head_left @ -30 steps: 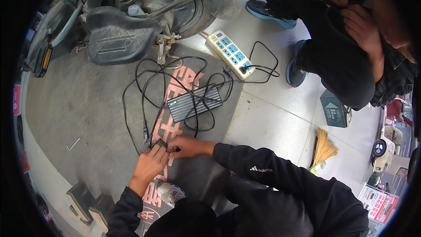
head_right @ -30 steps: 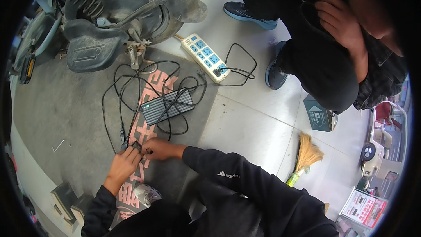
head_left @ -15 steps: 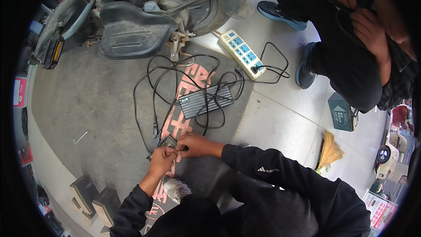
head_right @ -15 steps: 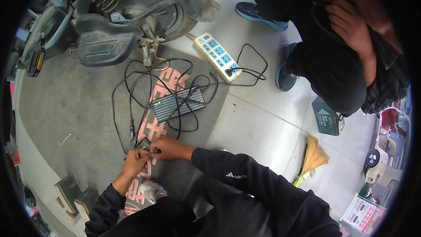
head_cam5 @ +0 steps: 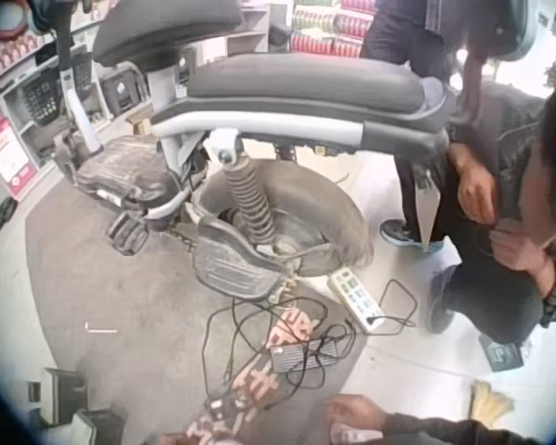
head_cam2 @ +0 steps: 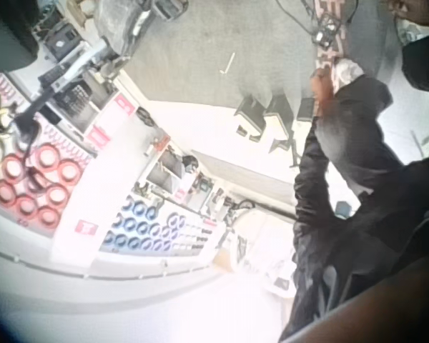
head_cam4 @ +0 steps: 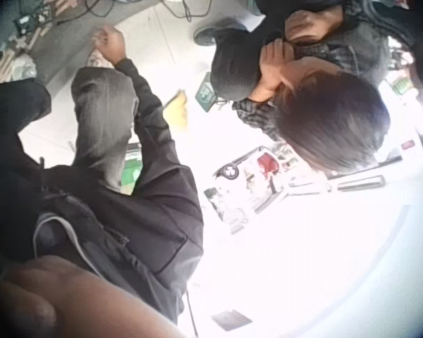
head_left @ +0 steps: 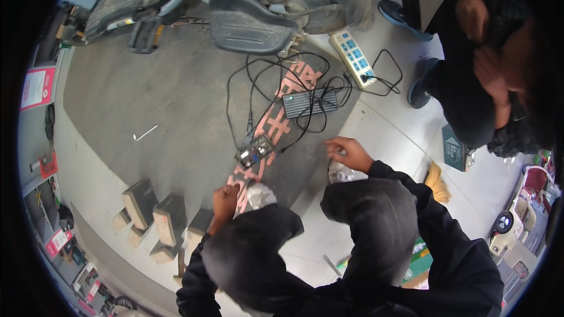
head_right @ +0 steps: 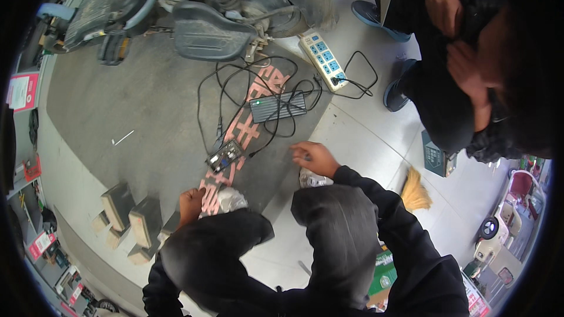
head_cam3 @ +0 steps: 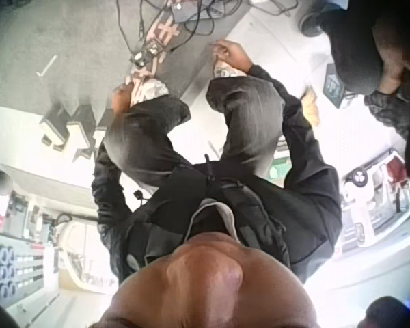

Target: The person uses scissors to cut a cable, then connects wires to a small electronic device on the floor. They plug the device into a power strip and adjust connections while seated.

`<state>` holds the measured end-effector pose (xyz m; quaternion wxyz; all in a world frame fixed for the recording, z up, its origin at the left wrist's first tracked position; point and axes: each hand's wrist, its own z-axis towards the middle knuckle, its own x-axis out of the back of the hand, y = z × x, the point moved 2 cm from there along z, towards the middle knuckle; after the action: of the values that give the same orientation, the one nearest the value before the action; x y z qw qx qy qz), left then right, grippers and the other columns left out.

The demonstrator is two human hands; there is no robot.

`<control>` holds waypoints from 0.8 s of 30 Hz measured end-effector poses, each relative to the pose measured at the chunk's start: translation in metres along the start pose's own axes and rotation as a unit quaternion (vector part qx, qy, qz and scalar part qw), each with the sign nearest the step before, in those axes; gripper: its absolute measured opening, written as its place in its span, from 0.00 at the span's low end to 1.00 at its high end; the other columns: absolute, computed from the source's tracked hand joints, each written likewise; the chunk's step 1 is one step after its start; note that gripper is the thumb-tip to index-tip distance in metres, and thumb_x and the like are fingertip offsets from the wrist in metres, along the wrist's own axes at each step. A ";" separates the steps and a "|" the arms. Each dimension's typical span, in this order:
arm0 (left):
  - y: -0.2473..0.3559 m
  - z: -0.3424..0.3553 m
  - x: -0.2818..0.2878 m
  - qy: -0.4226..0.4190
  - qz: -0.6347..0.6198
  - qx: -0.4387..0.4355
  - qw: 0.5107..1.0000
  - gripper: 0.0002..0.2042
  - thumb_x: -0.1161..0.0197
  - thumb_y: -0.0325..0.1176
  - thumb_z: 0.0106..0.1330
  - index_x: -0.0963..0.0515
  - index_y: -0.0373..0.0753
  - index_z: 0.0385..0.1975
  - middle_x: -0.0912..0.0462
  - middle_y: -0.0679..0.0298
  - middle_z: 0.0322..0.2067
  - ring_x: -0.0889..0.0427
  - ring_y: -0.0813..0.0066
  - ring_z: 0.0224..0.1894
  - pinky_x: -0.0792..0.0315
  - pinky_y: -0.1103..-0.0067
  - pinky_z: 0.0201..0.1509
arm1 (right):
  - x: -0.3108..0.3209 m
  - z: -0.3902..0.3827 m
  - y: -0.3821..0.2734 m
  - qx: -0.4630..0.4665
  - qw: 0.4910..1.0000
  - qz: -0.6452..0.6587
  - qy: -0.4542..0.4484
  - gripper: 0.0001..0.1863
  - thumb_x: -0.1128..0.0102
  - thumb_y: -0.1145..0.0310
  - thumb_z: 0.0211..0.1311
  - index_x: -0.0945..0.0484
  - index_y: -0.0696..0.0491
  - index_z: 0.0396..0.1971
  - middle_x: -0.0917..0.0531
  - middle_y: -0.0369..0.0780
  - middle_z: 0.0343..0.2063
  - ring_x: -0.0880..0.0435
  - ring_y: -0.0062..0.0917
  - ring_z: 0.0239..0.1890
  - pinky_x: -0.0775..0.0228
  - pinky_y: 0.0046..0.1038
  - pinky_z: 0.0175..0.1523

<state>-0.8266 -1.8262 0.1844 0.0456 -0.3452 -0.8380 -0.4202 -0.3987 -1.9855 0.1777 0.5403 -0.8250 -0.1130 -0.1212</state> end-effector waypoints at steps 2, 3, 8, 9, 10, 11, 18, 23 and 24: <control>-0.051 -0.072 0.052 0.049 0.101 0.006 0.994 0.24 0.28 0.31 0.66 0.39 0.35 0.15 0.44 0.68 0.13 0.44 0.84 0.24 0.47 0.72 0.24 | 0.012 -0.034 -0.008 -0.043 0.998 -0.031 -0.024 0.21 0.30 0.67 0.66 0.17 0.52 0.59 0.11 0.41 0.37 0.10 0.33 0.40 0.18 0.34 0.49; -0.061 -0.118 0.071 0.038 0.015 -0.024 0.999 0.20 0.32 0.29 0.69 0.36 0.36 0.18 0.38 0.69 0.13 0.40 0.86 0.25 0.44 0.73 0.24 | 0.023 -0.066 -0.004 -0.084 0.995 -0.054 -0.026 0.21 0.30 0.66 0.66 0.17 0.52 0.58 0.10 0.41 0.37 0.10 0.34 0.40 0.18 0.34 0.49; 0.078 -0.379 0.142 0.073 -0.107 0.229 0.965 0.14 0.49 0.42 0.84 0.23 0.38 0.41 0.19 0.66 0.28 0.22 0.76 0.23 0.27 0.75 0.28 | 0.065 -0.256 -0.071 -0.244 0.958 -0.090 0.124 0.19 0.36 0.63 0.68 0.15 0.50 0.56 0.09 0.45 0.37 0.08 0.37 0.39 0.17 0.35 0.49; 0.104 -0.435 0.155 0.050 -0.085 0.231 0.968 0.11 0.46 0.39 0.83 0.23 0.38 0.43 0.18 0.63 0.30 0.21 0.76 0.24 0.24 0.75 0.29 | 0.070 -0.286 -0.108 -0.292 0.937 -0.132 0.137 0.19 0.35 0.64 0.67 0.14 0.51 0.55 0.09 0.46 0.36 0.08 0.37 0.38 0.17 0.35 0.49; 0.113 -0.490 0.165 -0.008 0.081 0.093 0.992 0.07 0.42 0.33 0.81 0.22 0.37 0.46 0.17 0.60 0.33 0.17 0.73 0.29 0.21 0.74 0.32 | 0.071 -0.316 -0.142 -0.306 0.938 -0.060 0.149 0.19 0.35 0.64 0.65 0.14 0.51 0.55 0.09 0.46 0.36 0.08 0.37 0.38 0.17 0.36 0.48; 0.135 -0.535 0.166 -0.026 0.100 0.117 0.988 0.10 0.36 0.29 0.76 0.23 0.37 0.53 0.15 0.58 0.37 0.13 0.69 0.36 0.19 0.74 0.36 | 0.068 -0.349 -0.175 -0.321 0.933 0.012 0.161 0.20 0.34 0.64 0.64 0.14 0.52 0.55 0.08 0.47 0.35 0.08 0.38 0.38 0.16 0.36 0.48; 0.349 -0.668 0.256 -0.257 0.343 0.237 0.872 0.23 0.38 0.56 0.71 0.22 0.48 0.58 0.10 0.48 0.42 0.12 0.42 0.50 0.21 0.52 0.55 | 0.017 -0.500 -0.362 -0.341 0.934 0.004 0.109 0.22 0.28 0.63 0.62 0.16 0.56 0.54 0.08 0.48 0.37 0.07 0.39 0.38 0.16 0.37 0.47; 0.364 -0.657 0.292 -0.377 0.257 -0.004 0.890 0.16 0.37 0.41 0.73 0.17 0.35 0.49 0.11 0.45 0.44 0.12 0.42 0.52 0.21 0.59 0.55 | -0.038 -0.551 -0.461 -0.331 0.923 -0.001 0.197 0.15 0.30 0.61 0.63 0.12 0.53 0.46 0.09 0.46 0.40 0.08 0.42 0.42 0.17 0.40 0.53; 0.364 -0.658 0.291 -0.360 0.180 -0.044 0.914 0.15 0.37 0.38 0.73 0.18 0.34 0.51 0.11 0.45 0.44 0.13 0.42 0.52 0.20 0.60 0.55 | -0.044 -0.552 -0.466 -0.343 0.917 -0.020 0.201 0.17 0.31 0.61 0.64 0.12 0.54 0.48 0.09 0.48 0.40 0.08 0.41 0.43 0.17 0.40 0.53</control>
<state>-0.9632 -2.0044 0.9592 -0.1996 -0.6196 -0.7022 -0.2886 -0.6307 -2.3131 0.7798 0.2330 -0.9156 0.0303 -0.3264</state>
